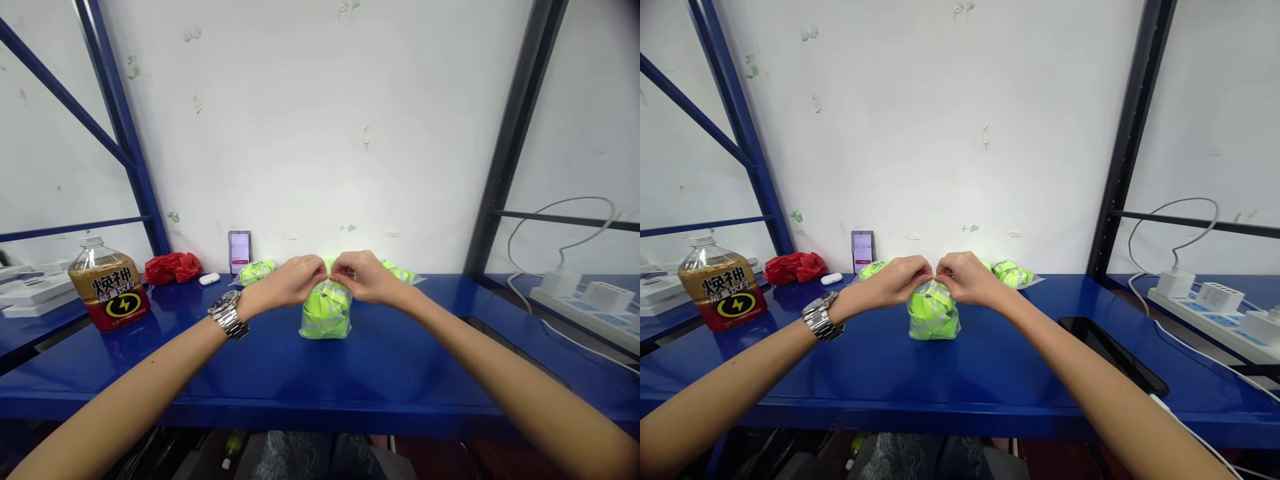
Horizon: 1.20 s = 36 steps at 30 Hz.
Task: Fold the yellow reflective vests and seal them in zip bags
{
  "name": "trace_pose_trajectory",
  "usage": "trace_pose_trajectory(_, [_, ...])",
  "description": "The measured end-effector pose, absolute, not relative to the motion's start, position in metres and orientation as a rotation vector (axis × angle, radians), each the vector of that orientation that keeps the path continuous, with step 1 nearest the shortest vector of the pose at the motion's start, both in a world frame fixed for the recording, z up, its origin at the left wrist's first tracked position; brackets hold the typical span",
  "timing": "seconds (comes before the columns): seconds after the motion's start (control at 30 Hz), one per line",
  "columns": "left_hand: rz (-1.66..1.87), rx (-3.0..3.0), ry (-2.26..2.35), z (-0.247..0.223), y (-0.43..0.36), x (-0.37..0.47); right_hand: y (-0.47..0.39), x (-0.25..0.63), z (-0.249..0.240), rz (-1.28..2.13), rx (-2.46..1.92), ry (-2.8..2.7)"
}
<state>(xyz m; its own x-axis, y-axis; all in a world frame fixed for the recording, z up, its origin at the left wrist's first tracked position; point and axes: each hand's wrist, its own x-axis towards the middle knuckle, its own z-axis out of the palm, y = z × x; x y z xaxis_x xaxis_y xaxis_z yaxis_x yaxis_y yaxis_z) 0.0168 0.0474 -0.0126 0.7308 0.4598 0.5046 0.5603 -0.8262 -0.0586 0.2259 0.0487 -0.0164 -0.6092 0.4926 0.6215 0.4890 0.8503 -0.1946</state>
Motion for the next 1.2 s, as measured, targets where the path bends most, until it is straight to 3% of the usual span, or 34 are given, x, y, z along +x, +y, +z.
trace_pose_trajectory(0.23, [-0.658, -2.687, -0.989, -0.012, 0.055, -0.015, 0.049, 0.249, -0.014, 0.185, -0.865, -2.334])
trace_pose_trajectory(0.43, [-0.662, -2.608, -0.945, -0.022, 0.058, -0.015, 0.053, 0.238, -0.023, -0.087, -1.045, -2.27])
trace_pose_trajectory(0.63, [-0.823, -2.627, -0.986, -0.008, 0.047, -0.012, 0.055, 0.237, -0.025, -0.088, -0.859, -2.228])
trace_pose_trajectory(0.8, [-0.215, -2.78, -1.078, 0.001, 0.022, 0.0, 0.047, 0.223, -0.019, 0.045, -0.688, -2.207])
trace_pose_trajectory(0.9, [-0.097, -2.547, -1.1, 0.0, 0.011, 0.004, 0.044, 0.222, -0.016, 0.176, -0.668, -2.132])
trace_pose_trajectory(1.07, [-0.075, -2.101, -1.022, -0.039, 0.034, -0.018, 0.047, 0.239, -0.021, 0.166, -0.733, -2.071])
trace_pose_trajectory(1.2, [-0.05, -2.114, -0.99, -0.09, 0.079, -0.051, 0.053, 0.245, -0.036, 0.227, -0.797, -2.183])
